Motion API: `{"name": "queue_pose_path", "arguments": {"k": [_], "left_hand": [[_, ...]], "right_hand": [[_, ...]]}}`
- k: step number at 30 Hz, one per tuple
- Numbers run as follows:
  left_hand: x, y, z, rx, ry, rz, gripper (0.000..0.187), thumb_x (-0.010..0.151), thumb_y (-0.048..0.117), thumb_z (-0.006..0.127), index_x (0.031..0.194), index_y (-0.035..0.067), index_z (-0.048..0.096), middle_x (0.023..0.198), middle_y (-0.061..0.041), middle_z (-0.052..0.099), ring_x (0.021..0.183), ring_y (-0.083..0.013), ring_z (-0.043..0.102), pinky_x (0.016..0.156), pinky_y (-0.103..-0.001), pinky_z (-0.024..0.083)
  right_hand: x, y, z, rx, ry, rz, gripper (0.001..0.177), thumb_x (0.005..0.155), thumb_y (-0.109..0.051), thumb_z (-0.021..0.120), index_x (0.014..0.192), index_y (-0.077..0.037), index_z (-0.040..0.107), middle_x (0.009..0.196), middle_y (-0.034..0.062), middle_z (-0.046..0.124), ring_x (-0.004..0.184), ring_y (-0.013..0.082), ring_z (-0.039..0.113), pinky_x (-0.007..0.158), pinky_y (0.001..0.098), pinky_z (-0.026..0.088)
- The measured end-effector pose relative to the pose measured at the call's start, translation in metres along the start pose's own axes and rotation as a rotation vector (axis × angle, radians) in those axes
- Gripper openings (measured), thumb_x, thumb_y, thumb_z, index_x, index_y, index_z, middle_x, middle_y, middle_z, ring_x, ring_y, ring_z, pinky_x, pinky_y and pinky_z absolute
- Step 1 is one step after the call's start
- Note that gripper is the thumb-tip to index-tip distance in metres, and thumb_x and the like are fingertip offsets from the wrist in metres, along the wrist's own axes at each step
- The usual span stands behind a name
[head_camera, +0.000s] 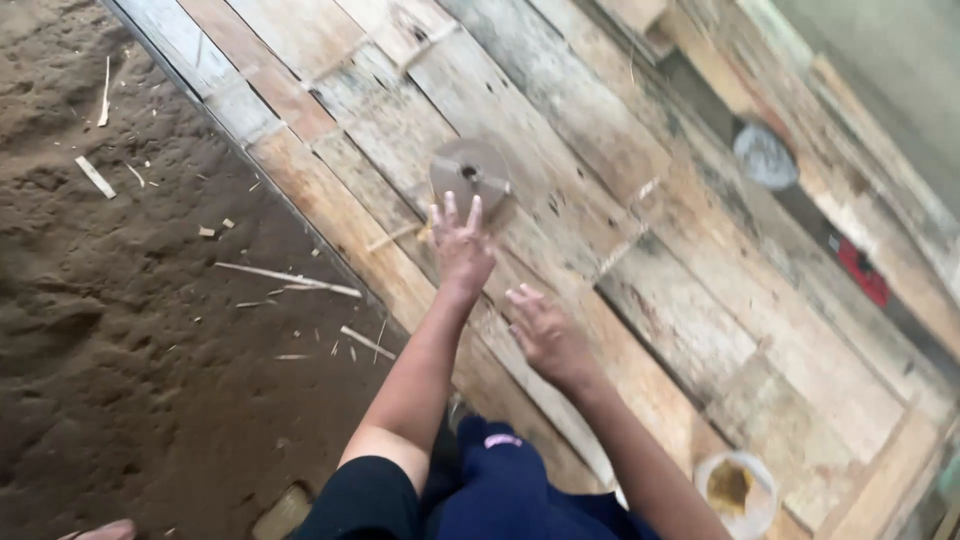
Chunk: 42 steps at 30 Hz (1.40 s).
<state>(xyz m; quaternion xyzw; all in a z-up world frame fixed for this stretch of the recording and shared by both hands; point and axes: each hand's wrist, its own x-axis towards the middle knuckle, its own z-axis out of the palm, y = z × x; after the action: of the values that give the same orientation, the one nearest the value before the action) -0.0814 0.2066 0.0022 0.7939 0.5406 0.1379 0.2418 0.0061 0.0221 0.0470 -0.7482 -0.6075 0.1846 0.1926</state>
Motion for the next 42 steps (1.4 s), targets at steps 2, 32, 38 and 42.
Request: {"name": "queue_pose_path", "arguments": {"k": [2,32,38,42], "left_hand": [[0.033,-0.013,-0.007,0.032,-0.035,0.02,0.078,0.081,0.03,0.075,0.154,0.032,0.046,0.169,-0.013,0.018,0.153,-0.0472,0.013,0.117,-0.068,0.02],[-0.029,0.073,-0.004,-2.351,-0.74,-0.72,0.073,0.088,0.016,0.072,0.152,0.002,0.039,0.148,-0.023,0.047,0.133,-0.0393,0.051,0.11,-0.058,0.043],[-0.069,0.123,-0.034,-2.149,-0.953,-0.46,0.06,0.096,0.045,0.062,0.142,0.008,0.056,0.141,-0.018,0.06,0.132,-0.0339,0.056,0.118,-0.053,0.036],[-0.092,0.159,-0.078,-1.999,-1.19,-0.326,0.083,0.092,0.062,0.057,0.144,-0.002,0.051,0.146,-0.03,0.051,0.138,-0.0455,0.045,0.123,-0.059,0.022]], "right_hand": [[0.029,0.001,0.011,0.001,-0.032,-0.011,0.05,0.092,-0.027,0.069,0.142,-0.024,0.06,0.142,0.0116,0.06,0.131,0.0345,0.058,0.11,0.047,0.046],[0.0,0.028,-0.049,1.1,0.487,0.621,0.055,0.086,0.001,0.076,0.127,-0.009,0.041,0.094,0.0132,0.065,0.074,0.0187,0.068,0.07,0.0314,0.062],[-0.089,0.072,-0.069,0.301,0.686,0.694,0.023,0.085,-0.016,0.071,0.106,-0.022,0.065,0.085,0.0017,0.074,0.083,0.0154,0.07,0.078,0.0292,0.056],[-0.174,0.137,-0.079,-0.387,0.893,0.66,0.011,0.088,-0.014,0.068,0.087,-0.025,0.066,0.08,-0.0047,0.073,0.083,0.0179,0.073,0.087,0.0312,0.051]]}}
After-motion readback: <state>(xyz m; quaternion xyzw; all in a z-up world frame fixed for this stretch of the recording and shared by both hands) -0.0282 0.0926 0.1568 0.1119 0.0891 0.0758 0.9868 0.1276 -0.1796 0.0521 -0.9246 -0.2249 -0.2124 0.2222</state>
